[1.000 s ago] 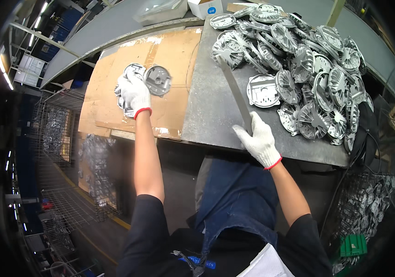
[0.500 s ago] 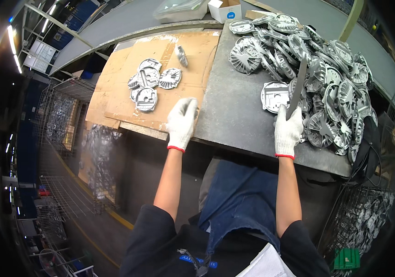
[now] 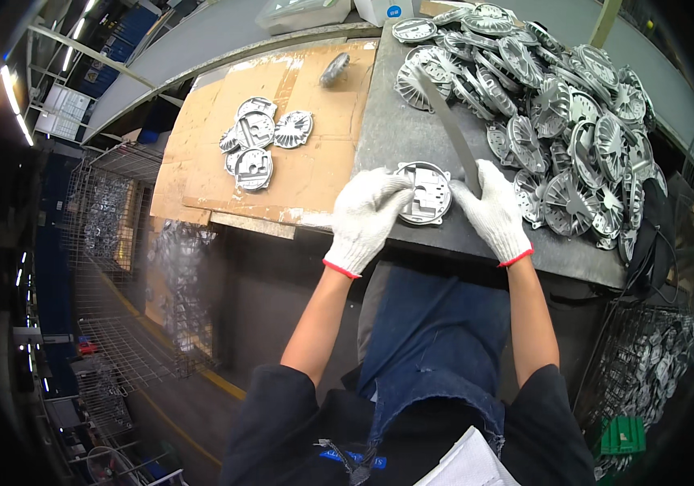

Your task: The person files metal parts with a hand file and places them onto a cardboard sheet.

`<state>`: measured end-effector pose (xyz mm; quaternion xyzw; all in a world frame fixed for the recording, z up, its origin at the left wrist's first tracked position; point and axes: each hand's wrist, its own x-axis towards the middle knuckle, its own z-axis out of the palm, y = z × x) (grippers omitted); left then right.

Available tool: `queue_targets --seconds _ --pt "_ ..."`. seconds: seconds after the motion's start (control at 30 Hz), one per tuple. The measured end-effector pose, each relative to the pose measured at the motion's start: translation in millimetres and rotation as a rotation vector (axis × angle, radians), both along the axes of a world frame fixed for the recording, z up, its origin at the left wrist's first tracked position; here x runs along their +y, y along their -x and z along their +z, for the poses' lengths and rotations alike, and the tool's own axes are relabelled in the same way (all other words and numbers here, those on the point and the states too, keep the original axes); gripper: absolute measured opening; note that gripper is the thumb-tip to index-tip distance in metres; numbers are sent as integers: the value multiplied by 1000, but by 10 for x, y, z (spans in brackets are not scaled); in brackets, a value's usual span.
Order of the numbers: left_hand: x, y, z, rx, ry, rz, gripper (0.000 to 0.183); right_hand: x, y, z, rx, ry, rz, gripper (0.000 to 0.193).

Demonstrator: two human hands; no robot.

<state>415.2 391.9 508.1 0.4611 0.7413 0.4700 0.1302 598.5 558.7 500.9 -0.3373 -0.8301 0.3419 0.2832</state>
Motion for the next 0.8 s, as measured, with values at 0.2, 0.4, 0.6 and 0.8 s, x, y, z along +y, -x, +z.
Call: queue_targets --seconds 0.2,0.4,0.6,0.8 --pt "449 -101 21 284 -39 -121 18 -57 -283 -201 -56 283 -27 31" --pt "619 -55 -48 278 59 -144 20 -55 -277 -278 6 206 -3 32" --pt "680 -94 -69 224 71 -143 20 -38 -324 -291 -5 236 15 36" --pt "679 -117 -103 366 12 -115 17 -30 -321 -239 -43 250 27 40"
